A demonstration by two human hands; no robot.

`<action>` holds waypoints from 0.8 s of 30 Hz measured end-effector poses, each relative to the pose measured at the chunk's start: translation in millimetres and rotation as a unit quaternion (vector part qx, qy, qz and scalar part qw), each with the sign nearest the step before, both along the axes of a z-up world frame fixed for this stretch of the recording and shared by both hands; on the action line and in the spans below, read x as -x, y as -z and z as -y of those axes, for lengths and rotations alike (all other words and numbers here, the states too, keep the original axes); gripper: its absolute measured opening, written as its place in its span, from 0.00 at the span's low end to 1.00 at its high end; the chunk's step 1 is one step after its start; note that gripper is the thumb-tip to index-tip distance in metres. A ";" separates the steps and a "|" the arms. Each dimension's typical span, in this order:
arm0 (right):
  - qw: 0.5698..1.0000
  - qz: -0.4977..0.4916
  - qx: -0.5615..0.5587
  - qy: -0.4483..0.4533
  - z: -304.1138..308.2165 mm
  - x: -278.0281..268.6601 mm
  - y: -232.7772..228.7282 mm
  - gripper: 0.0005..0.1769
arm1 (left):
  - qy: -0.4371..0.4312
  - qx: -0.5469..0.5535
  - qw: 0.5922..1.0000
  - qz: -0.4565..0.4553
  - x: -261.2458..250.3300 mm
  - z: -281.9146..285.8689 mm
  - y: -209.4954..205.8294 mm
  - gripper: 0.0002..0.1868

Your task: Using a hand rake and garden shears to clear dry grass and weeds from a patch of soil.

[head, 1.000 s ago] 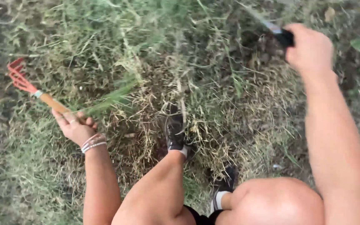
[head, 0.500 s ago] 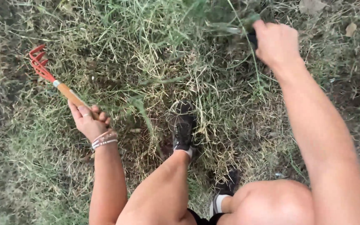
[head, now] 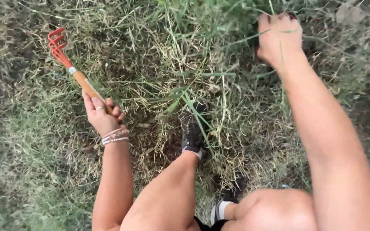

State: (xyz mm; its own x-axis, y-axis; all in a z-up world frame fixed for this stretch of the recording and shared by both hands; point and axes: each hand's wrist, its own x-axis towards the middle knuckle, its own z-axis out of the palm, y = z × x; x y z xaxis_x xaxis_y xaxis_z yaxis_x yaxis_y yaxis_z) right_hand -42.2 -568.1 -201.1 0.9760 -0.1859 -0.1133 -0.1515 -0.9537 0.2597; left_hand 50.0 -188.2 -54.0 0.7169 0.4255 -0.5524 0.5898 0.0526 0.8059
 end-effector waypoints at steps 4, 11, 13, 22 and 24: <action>0.996 -0.033 -0.077 -0.005 -2.3 -9.6 -38.5 0.16 | 0.008 0.015 1.000 0.026 0.1 -8.6 2.0 0.25; 0.963 -0.217 -0.132 0.091 26.9 33.8 -80.4 0.26 | 0.030 -0.003 1.000 0.004 1.6 -15.6 11.2 0.26; 0.949 -0.298 -0.043 0.093 20.7 42.2 -102.3 0.37 | 0.076 -0.028 0.997 0.009 4.2 -10.3 25.1 0.26; 0.934 -0.065 -0.321 0.143 1.8 133.7 -90.1 0.30 | 0.508 -0.053 0.858 0.050 -18.9 132.5 64.8 0.31; 0.871 -0.171 -0.331 0.320 -1.6 123.6 -115.2 0.38 | 0.668 -0.176 0.722 -0.037 -21.7 146.0 69.5 0.28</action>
